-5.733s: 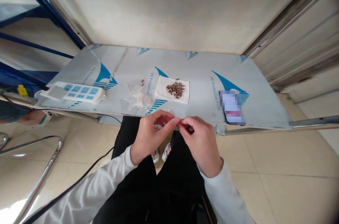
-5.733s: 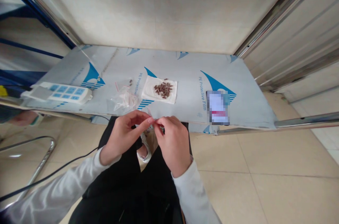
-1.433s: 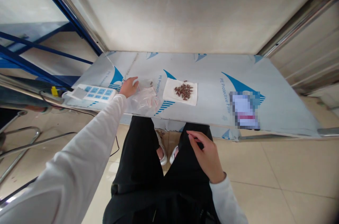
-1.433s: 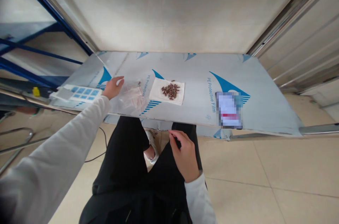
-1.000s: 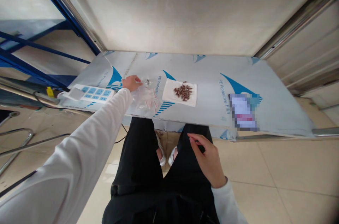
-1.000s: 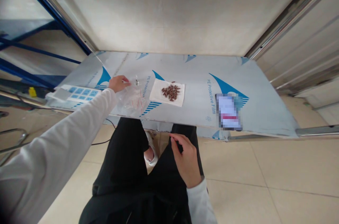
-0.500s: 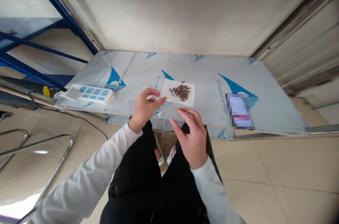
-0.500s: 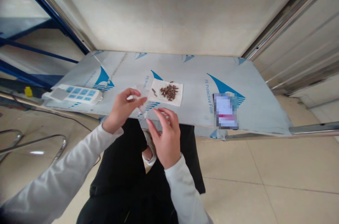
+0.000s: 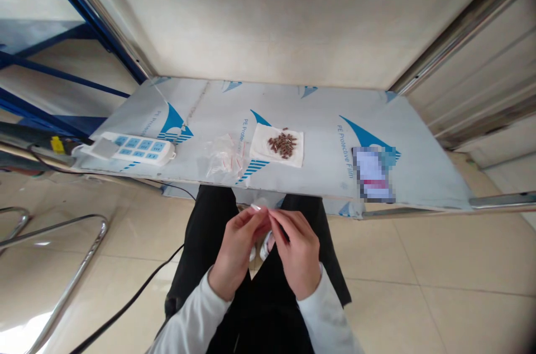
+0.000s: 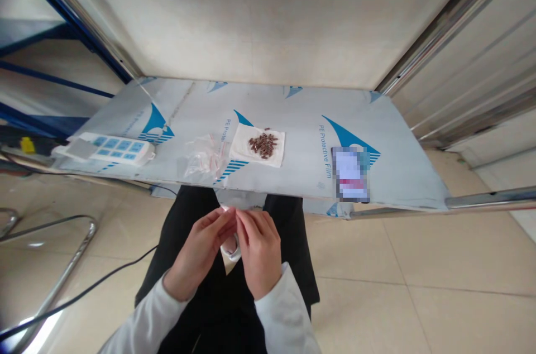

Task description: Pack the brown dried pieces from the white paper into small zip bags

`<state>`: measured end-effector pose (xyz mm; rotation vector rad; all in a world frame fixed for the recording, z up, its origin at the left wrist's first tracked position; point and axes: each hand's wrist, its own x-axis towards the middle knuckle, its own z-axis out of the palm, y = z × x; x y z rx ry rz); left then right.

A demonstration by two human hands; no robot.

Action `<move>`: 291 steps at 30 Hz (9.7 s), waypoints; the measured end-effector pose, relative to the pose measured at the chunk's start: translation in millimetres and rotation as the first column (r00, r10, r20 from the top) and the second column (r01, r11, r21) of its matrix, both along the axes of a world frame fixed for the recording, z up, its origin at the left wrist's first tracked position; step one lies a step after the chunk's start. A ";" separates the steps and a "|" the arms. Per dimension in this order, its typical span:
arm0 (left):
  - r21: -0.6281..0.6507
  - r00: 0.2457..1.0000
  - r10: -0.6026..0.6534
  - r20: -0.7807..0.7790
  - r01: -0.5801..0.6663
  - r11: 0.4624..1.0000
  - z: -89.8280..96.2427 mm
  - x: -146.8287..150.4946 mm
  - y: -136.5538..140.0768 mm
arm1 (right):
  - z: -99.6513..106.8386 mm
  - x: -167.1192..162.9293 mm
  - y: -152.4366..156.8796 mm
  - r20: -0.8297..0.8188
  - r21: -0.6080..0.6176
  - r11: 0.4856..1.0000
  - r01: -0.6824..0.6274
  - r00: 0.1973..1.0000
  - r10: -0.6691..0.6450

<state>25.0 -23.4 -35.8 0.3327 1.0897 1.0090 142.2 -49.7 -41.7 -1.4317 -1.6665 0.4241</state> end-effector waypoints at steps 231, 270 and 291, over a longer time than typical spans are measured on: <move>0.422 0.354 0.259 -0.899 0.534 0.733 -38.8 -19.9 -29.9 | -17.6 78.7 293.7 0.628 -0.348 0.936 -0.057 0.727 0.278; 0.692 0.598 0.384 -0.704 0.455 0.560 -10.6 18.2 129.5 | 68.1 66.2 195.8 -0.236 -0.345 0.856 -0.384 0.919 0.317; 0.831 0.746 0.431 -0.507 0.291 0.474 8.1 54.6 124.3 | 118.6 53.5 173.1 0.183 -0.394 0.829 -0.396 0.850 0.493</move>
